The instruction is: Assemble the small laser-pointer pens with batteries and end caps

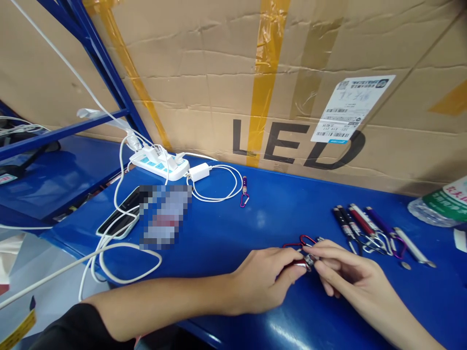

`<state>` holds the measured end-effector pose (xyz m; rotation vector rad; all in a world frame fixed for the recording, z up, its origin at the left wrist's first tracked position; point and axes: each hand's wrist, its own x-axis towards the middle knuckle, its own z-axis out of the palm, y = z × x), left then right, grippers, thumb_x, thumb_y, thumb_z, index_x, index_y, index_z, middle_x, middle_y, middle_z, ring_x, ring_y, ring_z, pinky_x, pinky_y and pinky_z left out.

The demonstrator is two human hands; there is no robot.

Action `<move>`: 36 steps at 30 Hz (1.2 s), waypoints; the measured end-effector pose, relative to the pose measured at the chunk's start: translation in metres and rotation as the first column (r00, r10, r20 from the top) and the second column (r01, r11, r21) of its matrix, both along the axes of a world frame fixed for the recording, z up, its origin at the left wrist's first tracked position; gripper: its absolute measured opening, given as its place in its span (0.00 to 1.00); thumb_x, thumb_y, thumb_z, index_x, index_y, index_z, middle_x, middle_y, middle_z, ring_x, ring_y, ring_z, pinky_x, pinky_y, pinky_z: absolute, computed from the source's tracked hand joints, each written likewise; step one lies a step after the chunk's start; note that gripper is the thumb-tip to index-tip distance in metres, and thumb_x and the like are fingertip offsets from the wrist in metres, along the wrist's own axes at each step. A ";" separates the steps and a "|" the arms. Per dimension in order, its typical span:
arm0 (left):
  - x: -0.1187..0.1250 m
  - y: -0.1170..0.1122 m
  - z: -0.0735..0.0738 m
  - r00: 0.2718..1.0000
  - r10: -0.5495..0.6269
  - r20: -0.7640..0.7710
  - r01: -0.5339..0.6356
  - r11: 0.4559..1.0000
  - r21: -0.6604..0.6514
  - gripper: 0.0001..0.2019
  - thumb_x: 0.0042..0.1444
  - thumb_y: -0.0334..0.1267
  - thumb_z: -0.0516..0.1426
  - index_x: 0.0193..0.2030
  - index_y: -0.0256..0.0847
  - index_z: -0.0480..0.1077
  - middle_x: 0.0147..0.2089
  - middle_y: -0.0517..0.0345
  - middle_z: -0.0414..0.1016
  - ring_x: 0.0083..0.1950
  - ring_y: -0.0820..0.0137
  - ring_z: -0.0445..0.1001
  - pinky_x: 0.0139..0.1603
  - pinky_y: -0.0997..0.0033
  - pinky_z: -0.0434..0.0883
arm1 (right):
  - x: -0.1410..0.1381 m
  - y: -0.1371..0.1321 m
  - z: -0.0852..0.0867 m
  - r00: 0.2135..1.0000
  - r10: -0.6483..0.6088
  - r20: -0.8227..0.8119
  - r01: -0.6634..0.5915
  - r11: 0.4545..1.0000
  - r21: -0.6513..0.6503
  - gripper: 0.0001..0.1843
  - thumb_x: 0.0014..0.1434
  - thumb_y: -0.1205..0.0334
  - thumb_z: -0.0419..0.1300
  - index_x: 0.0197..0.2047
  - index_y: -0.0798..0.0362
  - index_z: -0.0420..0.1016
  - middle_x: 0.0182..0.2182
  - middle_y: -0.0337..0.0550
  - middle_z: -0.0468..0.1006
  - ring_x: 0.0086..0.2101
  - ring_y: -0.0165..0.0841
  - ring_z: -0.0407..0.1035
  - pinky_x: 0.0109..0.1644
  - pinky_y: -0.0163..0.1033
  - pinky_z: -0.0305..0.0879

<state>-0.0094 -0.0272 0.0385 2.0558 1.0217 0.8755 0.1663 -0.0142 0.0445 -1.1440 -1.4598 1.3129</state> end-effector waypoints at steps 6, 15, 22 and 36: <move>0.000 -0.001 0.001 0.999 0.027 -0.019 -0.027 1.000 0.014 0.09 0.63 0.32 0.46 0.36 0.38 0.66 0.30 0.59 0.72 0.31 0.72 0.70 0.35 0.77 0.66 | 0.002 0.001 0.001 1.000 0.014 0.025 -0.015 0.999 0.049 0.11 0.48 0.51 0.66 0.33 0.46 0.81 0.32 0.39 0.71 0.16 0.19 0.61 0.19 0.28 0.63; 0.001 0.001 -0.001 0.999 0.047 -0.027 -0.044 0.995 0.084 0.09 0.62 0.32 0.48 0.41 0.37 0.69 0.34 0.55 0.76 0.34 0.70 0.73 0.37 0.75 0.68 | 0.019 0.013 -0.006 0.972 0.165 0.170 -0.194 0.966 0.169 0.08 0.54 0.60 0.62 0.39 0.47 0.80 0.35 0.43 0.74 0.17 0.21 0.67 0.21 0.30 0.68; 0.000 0.003 -0.004 0.997 0.039 -0.060 -0.034 0.996 0.084 0.09 0.62 0.31 0.49 0.41 0.36 0.70 0.37 0.54 0.76 0.36 0.70 0.74 0.38 0.75 0.68 | 0.022 0.010 -0.008 0.966 0.167 0.198 -0.207 0.957 0.204 0.07 0.53 0.65 0.63 0.37 0.47 0.80 0.35 0.41 0.75 0.17 0.20 0.67 0.21 0.27 0.68; 0.001 0.003 -0.004 0.997 0.030 -0.065 -0.025 0.996 0.086 0.08 0.62 0.31 0.50 0.41 0.35 0.70 0.35 0.54 0.76 0.35 0.70 0.73 0.38 0.76 0.68 | 0.012 0.006 -0.003 0.981 0.061 0.182 -0.084 0.989 0.121 0.06 0.50 0.59 0.64 0.31 0.50 0.81 0.31 0.41 0.73 0.16 0.21 0.64 0.20 0.29 0.66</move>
